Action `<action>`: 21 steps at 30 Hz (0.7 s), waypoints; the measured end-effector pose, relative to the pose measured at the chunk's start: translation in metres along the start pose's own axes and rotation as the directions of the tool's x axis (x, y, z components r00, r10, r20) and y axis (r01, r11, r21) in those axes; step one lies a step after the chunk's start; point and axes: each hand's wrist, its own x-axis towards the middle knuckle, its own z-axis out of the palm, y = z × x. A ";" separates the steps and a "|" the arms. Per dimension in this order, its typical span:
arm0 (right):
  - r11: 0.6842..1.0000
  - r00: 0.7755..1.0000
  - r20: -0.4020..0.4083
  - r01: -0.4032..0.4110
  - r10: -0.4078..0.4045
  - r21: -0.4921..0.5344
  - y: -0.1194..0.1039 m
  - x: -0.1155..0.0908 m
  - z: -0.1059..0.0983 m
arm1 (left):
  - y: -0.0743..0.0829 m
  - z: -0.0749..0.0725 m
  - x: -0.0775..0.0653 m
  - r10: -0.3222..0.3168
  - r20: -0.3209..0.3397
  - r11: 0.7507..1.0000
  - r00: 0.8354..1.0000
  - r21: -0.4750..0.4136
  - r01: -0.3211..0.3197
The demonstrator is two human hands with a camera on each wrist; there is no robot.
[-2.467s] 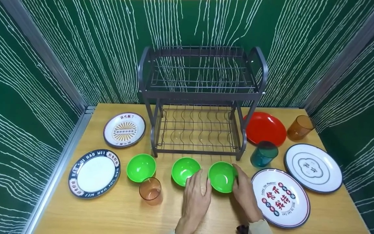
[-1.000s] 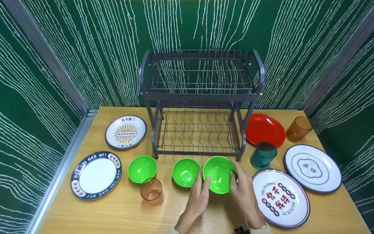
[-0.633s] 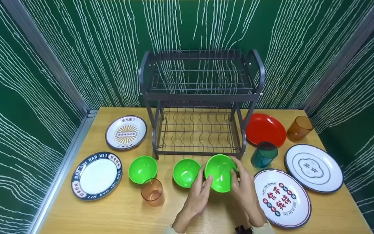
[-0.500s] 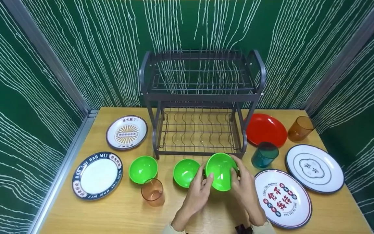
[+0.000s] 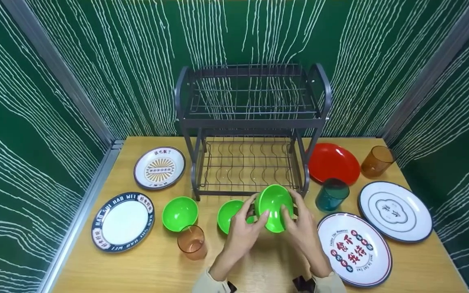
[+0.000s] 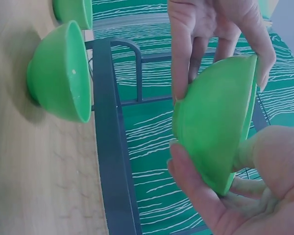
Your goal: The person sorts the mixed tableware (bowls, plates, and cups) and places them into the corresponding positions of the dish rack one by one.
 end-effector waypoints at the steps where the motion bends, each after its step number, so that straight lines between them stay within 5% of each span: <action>1: 1.000 1.000 0.002 -0.001 0.001 0.003 -0.001 0.001 0.000 | -0.002 -0.001 0.003 0.003 0.000 1.000 1.000 0.012 -0.003; 14: 0.974 0.993 0.077 -0.100 0.086 0.204 -0.003 0.002 0.001 | 0.020 -0.028 0.039 0.056 -0.041 0.987 0.998 0.155 -0.049; 21: 0.995 0.998 0.003 -0.055 0.055 0.084 0.002 0.005 -0.002 | 0.029 -0.045 0.068 0.048 -0.057 0.975 0.997 0.218 -0.034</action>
